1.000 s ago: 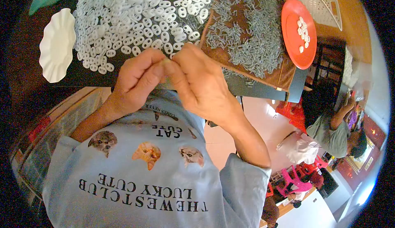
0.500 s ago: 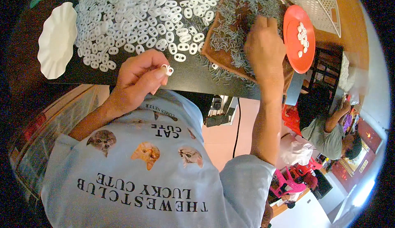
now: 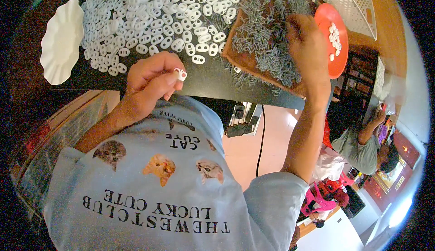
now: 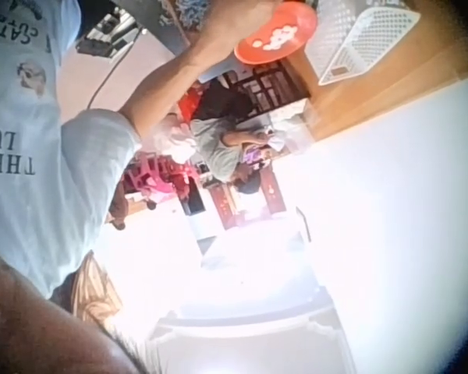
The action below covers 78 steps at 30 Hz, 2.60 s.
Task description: Assembling small white plastic components by hand at a workbench.
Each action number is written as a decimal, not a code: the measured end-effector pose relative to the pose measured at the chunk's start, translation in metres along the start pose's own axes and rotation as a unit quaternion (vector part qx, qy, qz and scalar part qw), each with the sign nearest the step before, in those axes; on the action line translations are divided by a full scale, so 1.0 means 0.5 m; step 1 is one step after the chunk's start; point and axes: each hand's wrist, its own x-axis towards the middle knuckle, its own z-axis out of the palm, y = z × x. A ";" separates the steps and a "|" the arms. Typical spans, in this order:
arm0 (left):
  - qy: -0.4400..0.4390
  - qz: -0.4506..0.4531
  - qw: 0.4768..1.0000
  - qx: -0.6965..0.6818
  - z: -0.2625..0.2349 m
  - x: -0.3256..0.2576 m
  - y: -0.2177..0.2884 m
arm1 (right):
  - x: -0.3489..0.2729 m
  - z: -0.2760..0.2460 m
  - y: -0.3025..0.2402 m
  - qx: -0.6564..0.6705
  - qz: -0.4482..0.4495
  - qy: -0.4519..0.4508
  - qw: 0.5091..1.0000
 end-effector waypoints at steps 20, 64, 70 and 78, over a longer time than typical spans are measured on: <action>-0.018 0.023 0.999 0.030 -0.007 0.008 -0.015 | 0.062 -0.018 0.006 -0.057 -0.061 -0.085 0.993; 0.012 0.037 0.999 -0.010 -0.008 0.006 0.014 | 0.018 -0.056 -0.167 0.073 -0.053 -0.116 0.989; 0.032 0.150 0.986 0.072 -0.008 0.028 0.022 | 0.017 -0.026 -0.278 0.191 -0.085 -0.184 0.960; 0.027 0.156 0.985 0.071 -0.013 0.022 0.021 | 0.018 -0.012 -0.277 0.318 0.026 -0.255 0.913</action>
